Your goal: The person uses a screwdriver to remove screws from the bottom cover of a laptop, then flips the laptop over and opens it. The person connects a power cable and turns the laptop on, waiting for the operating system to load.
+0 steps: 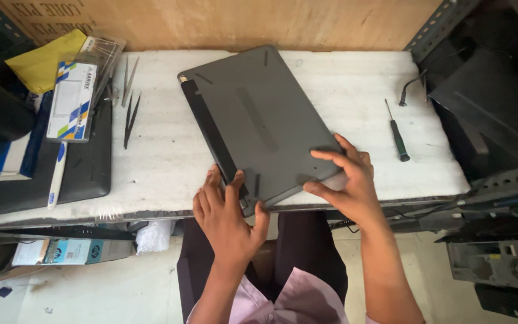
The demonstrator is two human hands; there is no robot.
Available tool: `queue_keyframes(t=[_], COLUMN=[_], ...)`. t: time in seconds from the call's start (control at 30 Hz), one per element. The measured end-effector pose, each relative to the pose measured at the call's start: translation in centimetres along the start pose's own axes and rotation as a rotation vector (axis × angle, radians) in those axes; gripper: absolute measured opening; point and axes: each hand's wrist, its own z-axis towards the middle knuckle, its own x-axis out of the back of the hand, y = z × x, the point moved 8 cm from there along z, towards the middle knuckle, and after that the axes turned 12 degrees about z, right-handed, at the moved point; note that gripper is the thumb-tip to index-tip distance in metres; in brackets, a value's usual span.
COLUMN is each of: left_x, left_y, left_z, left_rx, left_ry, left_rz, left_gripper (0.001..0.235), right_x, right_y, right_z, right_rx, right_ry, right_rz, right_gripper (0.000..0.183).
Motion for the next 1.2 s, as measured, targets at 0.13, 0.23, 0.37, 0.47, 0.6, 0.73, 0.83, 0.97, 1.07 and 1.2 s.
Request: queue_keyframes(t=[0.13,0.23,0.37,0.47,0.6,0.73,0.83,0.97,1.07,1.2], left_x=[0.2,0.2,0.0,-0.2,0.0,0.4,0.6,0.8,0.3,0.0], left_y=[0.8,0.8,0.6,0.5,0.6,0.6,0.4,0.5,0.3,0.4], left_z=[0.3,0.5,0.3,0.1,0.3,0.1,-0.3,-0.2,-0.4,-0.3], left_rx=[0.003,0.004,0.005,0.001,-0.006,-0.03,-0.033,-0.052,-0.015,0.0], left_ry=[0.02,0.013,0.024,0.028,0.027,0.025,0.028,0.048,0.04,0.055], left_rz=[0.047,0.066,0.029,0.021,0.029,0.035,0.011,-0.011,-0.004,0.0], left_gripper=[0.06,0.06,0.059,0.057,0.056,0.06,0.068,0.072,0.072,0.084], right_x=[-0.7,-0.9,-1.0,-1.2,-0.6,-0.4,-0.9,-0.9,0.3,2.3], right_y=[-0.1,-0.6,-0.3,-0.2,0.1,1.5,2.0,2.3,1.3,-5.1], right_z=[0.4,0.6,0.4,0.2,1.0,3.5,5.3,6.8,8.0,10.0], right_rx=[-0.047,-0.043,-0.075,-0.084,-0.166,-0.269,-0.266,-0.404,-0.448,-0.182], right_ry=[0.042,0.048,0.084,0.092,0.046,-0.124,-0.183,-0.144,-0.063,-0.033], right_rz=[-0.065,-0.107,-0.158,-0.194,-0.22,-0.283,-0.11,0.208,0.009,-0.08], right_gripper=[0.075,0.078,0.073,0.069,0.097,0.14,0.138,0.107,0.088,0.078])
